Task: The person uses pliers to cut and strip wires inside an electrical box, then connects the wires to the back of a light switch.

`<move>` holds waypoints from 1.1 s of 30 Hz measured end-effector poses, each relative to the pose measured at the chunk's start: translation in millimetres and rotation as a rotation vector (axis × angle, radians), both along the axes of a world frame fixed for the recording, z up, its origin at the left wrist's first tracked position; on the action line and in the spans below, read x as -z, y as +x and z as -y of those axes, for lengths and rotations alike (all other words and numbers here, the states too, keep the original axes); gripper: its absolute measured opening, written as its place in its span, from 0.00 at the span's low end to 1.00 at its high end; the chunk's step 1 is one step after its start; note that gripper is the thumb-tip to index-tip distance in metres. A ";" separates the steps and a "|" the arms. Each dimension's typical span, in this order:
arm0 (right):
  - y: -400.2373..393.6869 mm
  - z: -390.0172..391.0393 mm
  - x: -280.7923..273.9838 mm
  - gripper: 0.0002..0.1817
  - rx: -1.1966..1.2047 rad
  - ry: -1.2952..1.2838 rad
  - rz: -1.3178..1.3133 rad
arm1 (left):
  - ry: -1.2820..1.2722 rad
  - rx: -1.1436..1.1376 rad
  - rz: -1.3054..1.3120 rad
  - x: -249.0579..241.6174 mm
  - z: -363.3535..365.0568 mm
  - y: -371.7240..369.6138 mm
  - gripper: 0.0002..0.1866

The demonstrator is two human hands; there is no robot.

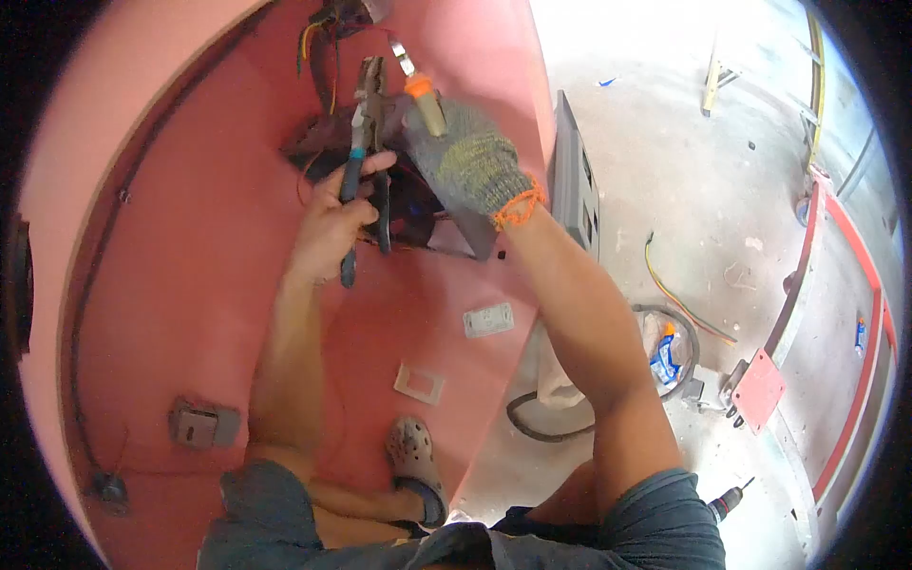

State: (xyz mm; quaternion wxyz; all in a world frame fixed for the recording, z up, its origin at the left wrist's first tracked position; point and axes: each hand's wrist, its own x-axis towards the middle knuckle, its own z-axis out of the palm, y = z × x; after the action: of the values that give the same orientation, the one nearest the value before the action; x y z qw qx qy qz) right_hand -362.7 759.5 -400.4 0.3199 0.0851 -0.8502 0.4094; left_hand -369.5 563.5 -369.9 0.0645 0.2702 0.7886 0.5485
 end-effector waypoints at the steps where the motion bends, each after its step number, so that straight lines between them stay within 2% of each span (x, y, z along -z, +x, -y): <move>1: 2.1 -1.6 -0.9 0.15 0.001 0.003 -0.009 | -0.090 -0.024 0.040 -10.4 -3.2 -1.5 0.32; 7: 17.1 -3.7 -20.6 0.15 0.033 0.006 0.125 | -0.063 -0.092 0.007 -17.2 -15.0 -16.6 0.31; 9: 20.6 -4.5 -24.6 0.18 0.040 -0.058 0.182 | -0.037 -0.097 0.028 -24.4 -20.1 -11.0 0.31; 11: 15.3 -8.6 -18.9 0.19 0.023 0.009 0.126 | -0.164 -0.206 -0.101 -33.0 -25.2 -5.3 0.32; 13: 8.9 -10.7 -13.1 0.19 0.006 0.076 0.067 | -0.134 -0.182 -0.075 -32.4 -25.2 -11.2 0.32; 15: 5.6 -11.0 -12.0 0.19 0.047 -0.051 0.165 | -0.107 -0.154 -0.049 -30.5 -25.1 -20.3 0.32; 21: -5.8 -15.5 -1.4 0.17 0.070 -0.010 0.091 | -0.163 -0.130 0.011 -33.1 -25.3 -28.9 0.32; 23: -2.9 -15.7 1.3 0.15 0.059 -0.021 0.090 | -0.191 -0.133 -0.118 -34.4 -28.4 -31.7 0.26; 24: -0.2 -13.8 1.1 0.14 0.046 -0.032 0.087 | -0.191 -0.133 -0.117 -36.0 -29.7 -31.8 0.26; 25: -5.0 -9.5 9.8 0.14 0.046 -0.030 0.087 | -0.198 -0.135 -0.110 -38.2 -31.2 -32.4 0.20; 26: -14.8 -2.6 24.6 0.17 0.032 -0.089 -0.036 | -0.202 -0.136 -0.104 -42.1 -33.3 -31.2 0.15; 27: -16.1 4.9 28.6 0.21 0.019 -0.150 -0.157 | -0.201 -0.134 -0.102 -46.8 -35.4 -28.1 0.15; 28: -15.3 9.4 33.8 0.21 0.023 -0.151 -0.152 | -0.166 -0.113 -0.022 -51.1 -37.3 -24.8 0.12; 30: -5.9 22.8 33.8 0.25 0.186 -0.477 0.077 | -0.137 -0.094 0.061 -59.3 -41.3 -15.8 0.09; 31: -4.8 26.4 38.3 0.25 0.185 -0.482 0.081 | -0.158 -0.120 0.090 -62.7 -44.2 -10.8 0.10; 33: 1.1 30.3 46.0 0.12 0.169 -0.823 0.056 | -0.182 -0.138 0.129 -61.3 -45.6 -9.2 0.10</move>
State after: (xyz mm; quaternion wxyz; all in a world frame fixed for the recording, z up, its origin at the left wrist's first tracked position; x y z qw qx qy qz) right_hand -361.6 729.2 -446.4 0.3364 -0.1308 -0.6280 0.6895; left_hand -378.6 609.1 -308.6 0.1014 0.1724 0.8462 0.4939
